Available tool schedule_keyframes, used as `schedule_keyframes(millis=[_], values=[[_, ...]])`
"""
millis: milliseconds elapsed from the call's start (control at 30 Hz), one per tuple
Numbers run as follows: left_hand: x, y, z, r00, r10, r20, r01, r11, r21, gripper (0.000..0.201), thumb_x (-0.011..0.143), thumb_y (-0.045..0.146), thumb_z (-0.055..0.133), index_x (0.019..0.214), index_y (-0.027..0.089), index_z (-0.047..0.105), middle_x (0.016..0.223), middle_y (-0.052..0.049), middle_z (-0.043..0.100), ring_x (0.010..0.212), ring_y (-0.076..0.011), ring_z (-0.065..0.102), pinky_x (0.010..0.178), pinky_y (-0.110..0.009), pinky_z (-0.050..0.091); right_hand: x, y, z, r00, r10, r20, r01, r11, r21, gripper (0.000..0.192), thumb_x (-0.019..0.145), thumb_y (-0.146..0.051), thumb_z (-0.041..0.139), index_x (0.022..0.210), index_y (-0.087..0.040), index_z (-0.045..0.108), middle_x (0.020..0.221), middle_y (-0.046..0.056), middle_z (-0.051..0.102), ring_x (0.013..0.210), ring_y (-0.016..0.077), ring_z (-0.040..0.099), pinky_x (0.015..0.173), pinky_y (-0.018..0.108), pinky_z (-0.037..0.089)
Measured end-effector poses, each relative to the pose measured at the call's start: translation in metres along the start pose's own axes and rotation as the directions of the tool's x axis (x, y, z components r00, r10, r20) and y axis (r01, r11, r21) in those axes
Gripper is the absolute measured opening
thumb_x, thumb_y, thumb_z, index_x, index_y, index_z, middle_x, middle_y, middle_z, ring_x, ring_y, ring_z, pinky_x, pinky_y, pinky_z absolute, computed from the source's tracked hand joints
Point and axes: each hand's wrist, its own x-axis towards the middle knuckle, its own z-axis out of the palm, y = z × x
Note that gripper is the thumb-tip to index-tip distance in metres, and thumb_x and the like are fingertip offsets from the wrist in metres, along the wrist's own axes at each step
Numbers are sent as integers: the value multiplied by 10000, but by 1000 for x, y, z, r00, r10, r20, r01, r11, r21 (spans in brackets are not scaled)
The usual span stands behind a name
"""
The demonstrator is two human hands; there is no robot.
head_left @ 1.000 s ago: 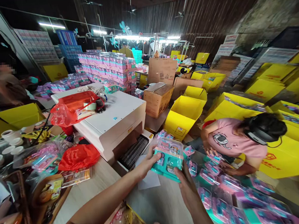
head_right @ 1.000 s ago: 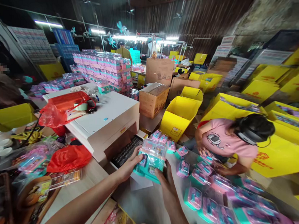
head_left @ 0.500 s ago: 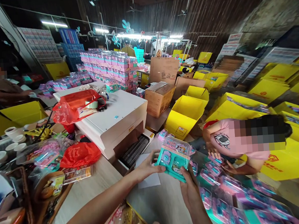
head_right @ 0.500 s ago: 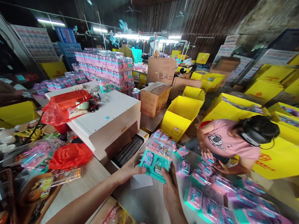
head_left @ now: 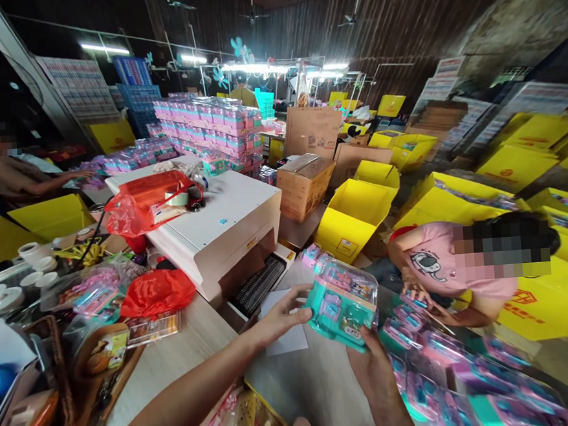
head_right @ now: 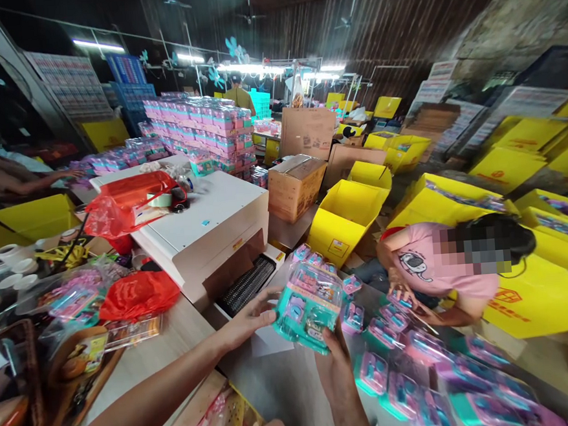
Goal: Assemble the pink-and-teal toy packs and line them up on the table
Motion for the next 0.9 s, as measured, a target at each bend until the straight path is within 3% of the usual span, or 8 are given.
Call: schedule_keyframes(millis=[100, 167, 267, 367, 467, 667, 767, 900], values=[[3, -6, 0, 998, -48, -41, 43, 993, -108, 736, 686, 676, 726, 1235, 246, 491, 1165, -45, 535, 956, -176, 542, 781, -271, 414, 0, 8, -15, 1000, 24, -12, -25, 999, -47, 865, 662, -441, 796, 1429, -411, 396, 1448, 23, 505, 1343, 316, 445, 1139, 596, 328], [4, -10, -1, 997, -44, -57, 34, 986, -166, 792, 639, 691, 754, 1224, 248, 457, 1167, -49, 542, 1000, -196, 549, 795, -275, 424, -1, 13, -23, 1000, 11, 4, -10, 992, -123, 867, 649, -427, 813, 1410, -457, 398, 1493, -28, 446, 1412, 285, 358, 1164, 549, 319], [5, -9, -4, 997, 41, -68, -53, 982, -182, 1010, 567, 681, 809, 1360, 266, 342, 1321, -99, 491, 1225, -277, 479, 982, -354, 409, -7, 14, -20, 992, -21, 123, 49, 972, -232, 873, 654, -409, 819, 1408, -473, 384, 1558, -66, 332, 1457, 255, 276, 1168, 471, 340], [3, -2, -10, 997, 80, 7, -79, 993, -90, 1194, 566, 601, 854, 1508, 278, 196, 1478, -127, 381, 1374, -317, 350, 1154, -424, 264, -16, 8, -7, 987, -21, 160, 62, 965, -254, 915, 644, -419, 824, 1433, -428, 361, 1562, -12, 324, 1425, 274, 332, 1127, 453, 387], [-1, 5, -15, 991, 93, 101, -94, 995, 12, 1115, 582, 521, 873, 1500, 255, 298, 1478, -118, 415, 1376, -329, 351, 1168, -434, 259, -18, 5, -5, 988, 13, 156, 36, 950, -310, 948, 626, -434, 829, 1441, -416, 346, 1556, 5, 329, 1402, 273, 366, 1105, 432, 402], [-9, -1, -14, 993, 117, 27, -119, 984, 131, 1045, 571, 477, 881, 1448, 233, 369, 1413, -116, 478, 1317, -321, 427, 1131, -436, 333, -6, 10, -19, 973, 3, 233, 110, 875, -472, 939, 643, -532, 789, 1447, -396, 325, 1557, 11, 326, 1367, 262, 410, 1055, 357, 447], [-11, -6, -10, 990, 140, 22, -142, 974, 177, 1050, 580, 475, 878, 1457, 225, 357, 1438, -119, 458, 1341, -318, 414, 1154, -432, 321, -8, 6, -7, 979, -15, 202, 105, 891, -442, 954, 647, -560, 786, 1458, -360, 324, 1521, 43, 389, 1301, 248, 481, 976, 324, 496], [-12, -13, -8, 991, 132, 13, -132, 967, 217, 1073, 604, 627, 812, 1495, 259, 340, 1551, -85, 341, 1445, -317, 284, 1215, -429, 231, -14, 3, 6, 991, -47, 122, 85, 942, -324, 885, 651, -540, 792, 1418, -310, 414, 1486, 54, 446, 1364, 242, 416, 1099, 352, 407]])
